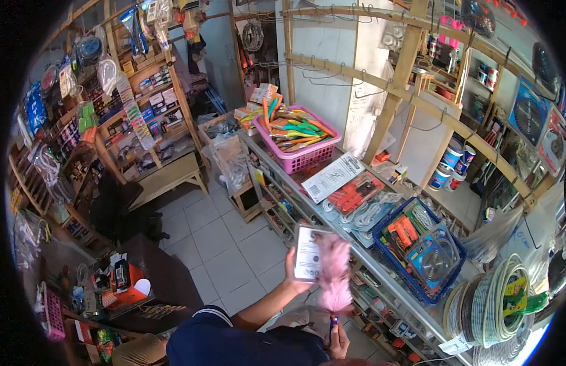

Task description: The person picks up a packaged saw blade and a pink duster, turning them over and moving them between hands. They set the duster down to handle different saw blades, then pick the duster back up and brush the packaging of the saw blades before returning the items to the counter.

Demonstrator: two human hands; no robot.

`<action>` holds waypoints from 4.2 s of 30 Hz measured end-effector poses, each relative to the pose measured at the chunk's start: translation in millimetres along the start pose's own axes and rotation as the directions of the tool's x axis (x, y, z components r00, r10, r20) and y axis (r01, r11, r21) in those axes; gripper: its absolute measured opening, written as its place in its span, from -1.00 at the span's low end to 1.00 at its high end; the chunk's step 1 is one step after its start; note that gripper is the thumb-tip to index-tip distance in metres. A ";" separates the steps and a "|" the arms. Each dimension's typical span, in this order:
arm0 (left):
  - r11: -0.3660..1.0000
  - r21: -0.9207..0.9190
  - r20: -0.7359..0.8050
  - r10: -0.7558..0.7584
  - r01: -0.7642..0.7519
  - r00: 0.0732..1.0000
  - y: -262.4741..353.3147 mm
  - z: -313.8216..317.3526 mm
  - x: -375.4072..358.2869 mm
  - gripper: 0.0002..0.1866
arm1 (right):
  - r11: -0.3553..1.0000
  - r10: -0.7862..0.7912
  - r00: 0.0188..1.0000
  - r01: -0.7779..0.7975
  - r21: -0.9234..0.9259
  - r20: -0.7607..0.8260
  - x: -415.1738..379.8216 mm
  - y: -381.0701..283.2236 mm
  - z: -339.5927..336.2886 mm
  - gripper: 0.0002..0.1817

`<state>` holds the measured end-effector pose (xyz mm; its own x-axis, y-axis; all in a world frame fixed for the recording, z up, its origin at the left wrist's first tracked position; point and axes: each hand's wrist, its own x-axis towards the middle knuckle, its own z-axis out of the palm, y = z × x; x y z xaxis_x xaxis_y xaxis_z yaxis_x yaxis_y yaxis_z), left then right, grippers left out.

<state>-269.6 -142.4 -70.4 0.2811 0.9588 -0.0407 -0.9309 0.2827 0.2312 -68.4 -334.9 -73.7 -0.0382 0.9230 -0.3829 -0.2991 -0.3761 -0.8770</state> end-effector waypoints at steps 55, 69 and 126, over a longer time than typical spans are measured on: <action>0.751 -0.080 0.605 0.559 -0.655 0.567 335.1 120.1 256.6 0.22 | 0.887 -0.387 0.891 0.430 -0.169 0.236 310.7 -133.7 146.8 -0.58; 0.810 -0.288 0.440 0.585 -0.510 0.681 351.2 56.8 228.4 0.20 | 0.867 -0.418 0.908 0.407 -0.287 0.028 351.2 -151.5 195.6 -0.55; 0.930 -0.353 0.581 0.134 0.100 0.803 193.6 84.9 332.8 -0.01 | 0.660 -0.611 0.791 0.530 -0.532 0.031 308.2 -193.0 103.7 -0.57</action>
<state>-336.4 229.1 43.3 0.2364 0.7919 0.5631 -0.9202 0.3685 -0.1318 -121.3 30.5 7.7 0.1231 0.9626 0.2414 0.2895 0.1978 -0.9365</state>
